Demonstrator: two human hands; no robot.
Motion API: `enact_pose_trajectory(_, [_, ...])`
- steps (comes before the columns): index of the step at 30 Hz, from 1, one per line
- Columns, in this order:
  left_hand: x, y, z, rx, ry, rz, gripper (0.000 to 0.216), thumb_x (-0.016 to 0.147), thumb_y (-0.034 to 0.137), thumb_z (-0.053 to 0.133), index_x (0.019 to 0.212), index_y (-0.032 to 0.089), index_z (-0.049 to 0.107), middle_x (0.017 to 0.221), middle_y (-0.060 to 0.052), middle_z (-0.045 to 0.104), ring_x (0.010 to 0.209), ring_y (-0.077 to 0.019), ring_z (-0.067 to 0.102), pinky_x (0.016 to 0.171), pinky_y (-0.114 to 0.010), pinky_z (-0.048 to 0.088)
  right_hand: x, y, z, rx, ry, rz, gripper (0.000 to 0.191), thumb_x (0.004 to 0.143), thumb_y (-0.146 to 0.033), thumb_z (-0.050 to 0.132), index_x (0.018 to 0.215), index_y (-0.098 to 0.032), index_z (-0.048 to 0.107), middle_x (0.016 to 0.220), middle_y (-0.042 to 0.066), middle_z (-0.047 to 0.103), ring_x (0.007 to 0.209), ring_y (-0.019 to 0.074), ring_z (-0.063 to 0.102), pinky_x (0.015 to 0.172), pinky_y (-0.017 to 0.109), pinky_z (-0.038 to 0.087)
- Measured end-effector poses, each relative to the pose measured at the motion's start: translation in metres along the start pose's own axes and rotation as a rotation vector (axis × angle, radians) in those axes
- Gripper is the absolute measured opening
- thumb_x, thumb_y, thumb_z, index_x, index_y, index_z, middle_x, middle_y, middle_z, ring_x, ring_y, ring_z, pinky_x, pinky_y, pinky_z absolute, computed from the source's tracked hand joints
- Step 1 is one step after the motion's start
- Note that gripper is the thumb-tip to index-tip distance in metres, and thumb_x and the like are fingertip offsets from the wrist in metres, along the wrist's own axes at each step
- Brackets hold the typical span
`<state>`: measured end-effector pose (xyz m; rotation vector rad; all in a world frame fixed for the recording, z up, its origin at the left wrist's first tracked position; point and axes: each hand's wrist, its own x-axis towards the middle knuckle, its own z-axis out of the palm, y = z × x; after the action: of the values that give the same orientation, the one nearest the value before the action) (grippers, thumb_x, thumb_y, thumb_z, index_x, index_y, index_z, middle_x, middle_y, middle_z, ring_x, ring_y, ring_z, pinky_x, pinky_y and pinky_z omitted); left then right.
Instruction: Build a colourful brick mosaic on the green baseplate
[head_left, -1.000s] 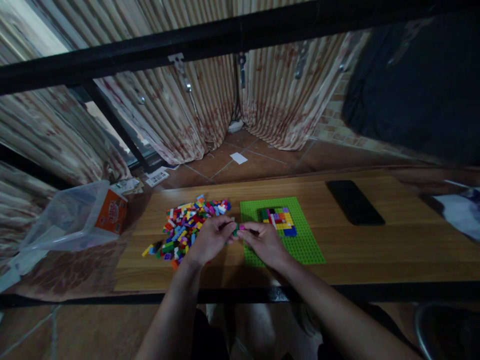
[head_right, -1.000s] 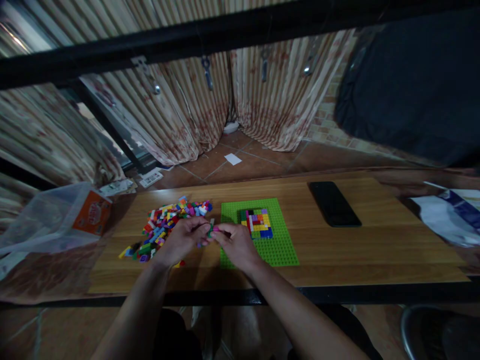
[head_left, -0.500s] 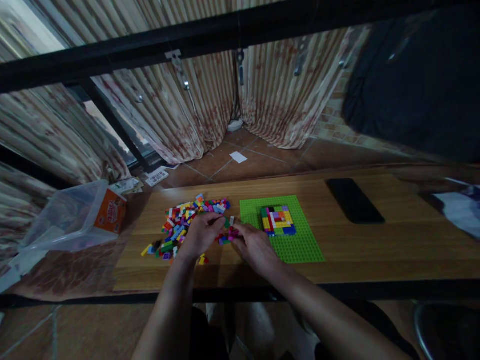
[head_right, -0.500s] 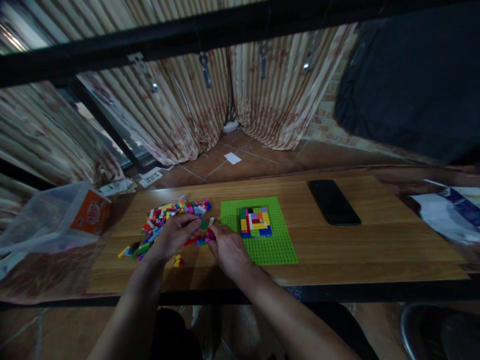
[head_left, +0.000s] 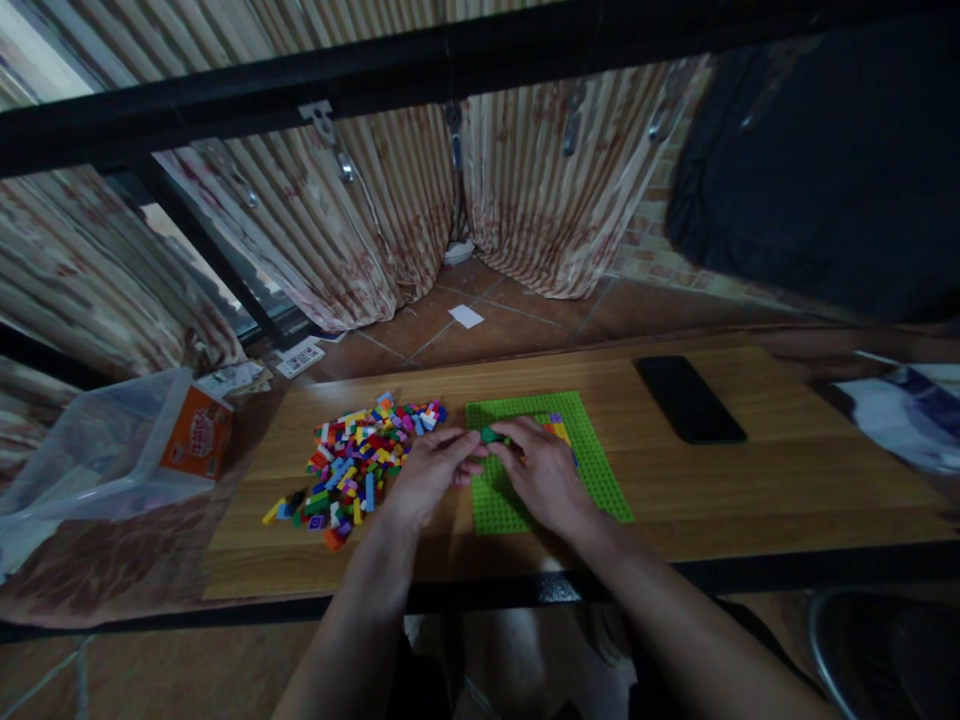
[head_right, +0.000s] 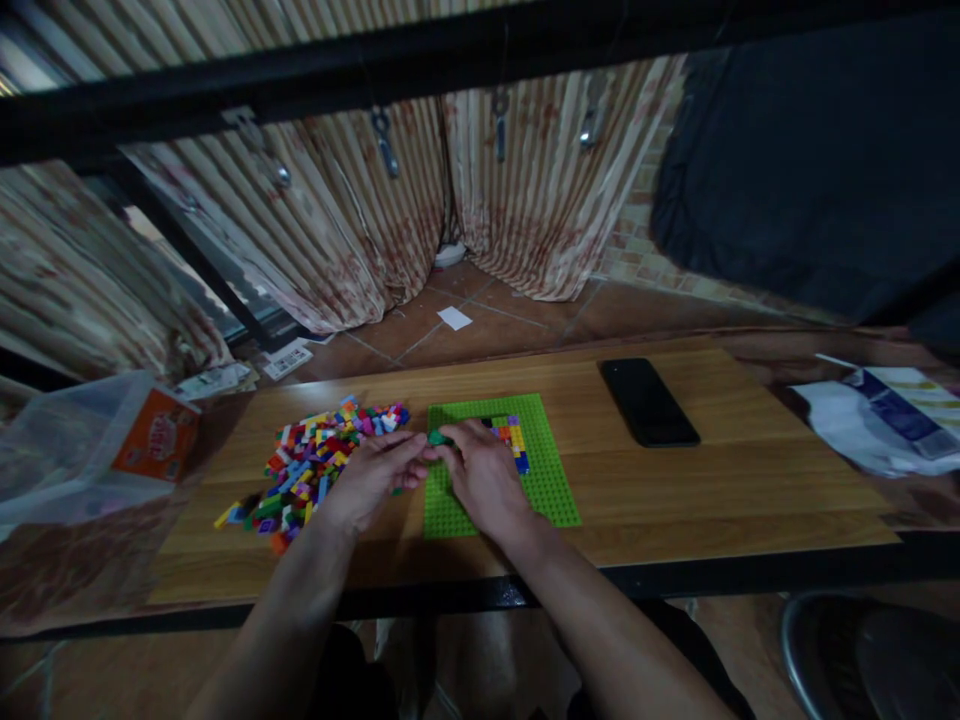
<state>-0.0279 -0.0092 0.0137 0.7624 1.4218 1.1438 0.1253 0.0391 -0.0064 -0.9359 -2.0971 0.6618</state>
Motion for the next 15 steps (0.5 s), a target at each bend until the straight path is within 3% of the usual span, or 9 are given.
enact_pose_trajectory(3, [0.003,-0.003,0.008,0.053,-0.019,0.014,0.034,0.070,0.045,0.072,0.082,0.014,0.068,0.084,-0.005,0.070,0.059,-0.0078,0.057,0.053,-0.019,0.040,0.002,0.021,-0.023,-0.020,-0.011,0.026,0.022,0.091,-0.024,0.050,0.105,-0.020,0.066,0.097,0.007,0.067,0.089,0.0196,0.062,0.082,0.035,0.049])
enact_pose_trajectory(7, [0.007,-0.008,0.013,0.133,-0.027,0.021,0.034,0.071,0.044,0.070,0.085,0.013,0.068,0.077,-0.003,0.067,0.060,-0.0096,0.058,0.054,-0.021,0.040,0.002,0.049,-0.046,-0.102,-0.046,0.077,0.022,0.089,-0.026,0.051,0.103,-0.020,0.068,0.096,0.007,0.066,0.086,0.0198,0.062,0.080,0.035,0.049])
enact_pose_trajectory(15, [0.010,-0.009,0.021,0.195,-0.063,0.017,0.027,0.074,0.037,0.066,0.085,0.012,0.067,0.073,-0.001,0.065,0.060,-0.0098,0.057,0.056,-0.021,0.040,0.001,0.055,-0.052,-0.139,-0.183,0.066,0.024,0.090,-0.022,0.050,0.103,-0.021,0.070,0.097,0.007,0.066,0.087,0.0201,0.061,0.083,0.037,0.047])
